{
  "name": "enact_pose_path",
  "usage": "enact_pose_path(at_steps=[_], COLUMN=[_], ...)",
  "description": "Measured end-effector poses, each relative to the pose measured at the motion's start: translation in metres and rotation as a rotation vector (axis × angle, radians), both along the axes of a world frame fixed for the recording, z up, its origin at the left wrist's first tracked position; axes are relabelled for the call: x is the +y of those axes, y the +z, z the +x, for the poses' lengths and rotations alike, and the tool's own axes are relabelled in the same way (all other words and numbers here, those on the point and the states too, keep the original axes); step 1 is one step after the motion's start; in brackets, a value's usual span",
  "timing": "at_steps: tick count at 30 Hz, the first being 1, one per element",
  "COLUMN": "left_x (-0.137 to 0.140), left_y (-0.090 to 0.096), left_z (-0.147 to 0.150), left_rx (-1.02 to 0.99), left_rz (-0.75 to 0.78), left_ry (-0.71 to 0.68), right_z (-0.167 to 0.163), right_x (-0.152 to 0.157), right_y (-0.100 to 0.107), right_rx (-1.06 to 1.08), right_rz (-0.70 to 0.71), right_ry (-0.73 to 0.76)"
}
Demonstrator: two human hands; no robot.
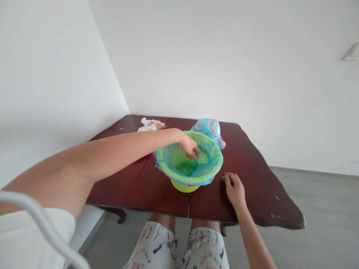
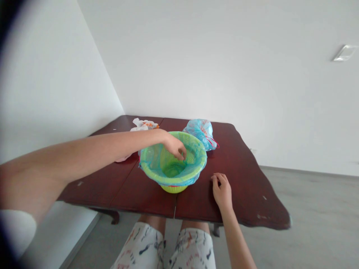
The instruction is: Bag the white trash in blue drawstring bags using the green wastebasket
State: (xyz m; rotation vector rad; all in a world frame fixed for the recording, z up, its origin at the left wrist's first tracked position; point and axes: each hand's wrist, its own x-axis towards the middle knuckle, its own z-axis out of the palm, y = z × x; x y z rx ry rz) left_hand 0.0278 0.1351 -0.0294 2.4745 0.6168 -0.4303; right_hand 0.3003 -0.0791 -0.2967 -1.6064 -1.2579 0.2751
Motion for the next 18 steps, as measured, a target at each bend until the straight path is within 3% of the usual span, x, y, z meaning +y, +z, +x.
enact_pose_path(at_steps=[3, 4, 6, 8, 10, 13, 18], left_x=[0.037, 0.053, 0.085, 0.112, 0.130, 0.140, 0.153], left_y=[0.029, 0.037, 0.048, 0.048, 0.034, -0.006, -0.078], left_z=[-0.027, -0.041, -0.074, -0.114, -0.154, -0.200, -0.226], left_rx=[-0.221, -0.367, -0.603, -0.547, -0.456, -0.274, -0.038], left_rz=[-0.041, 0.026, 0.306, 0.574, 0.635, 0.641, 0.550], left_ry=[0.012, 0.105, 0.397, 0.686, 0.817, 0.955, 1.044], right_z=[0.001, 0.002, 0.002, 0.003, 0.003, 0.005, 0.006], right_x=[0.000, 0.000, 0.001, 0.001, 0.002, 0.004, 0.004], right_y=[-0.002, -0.002, -0.003, -0.003, -0.003, -0.004, -0.005], right_rx=[-0.001, -0.001, -0.002, -0.004, -0.008, -0.009, -0.033], right_rz=[-0.012, -0.015, -0.016, -0.013, -0.009, -0.006, -0.055], right_ry=[0.003, 0.004, 0.003, 0.002, 0.004, 0.004, -0.003])
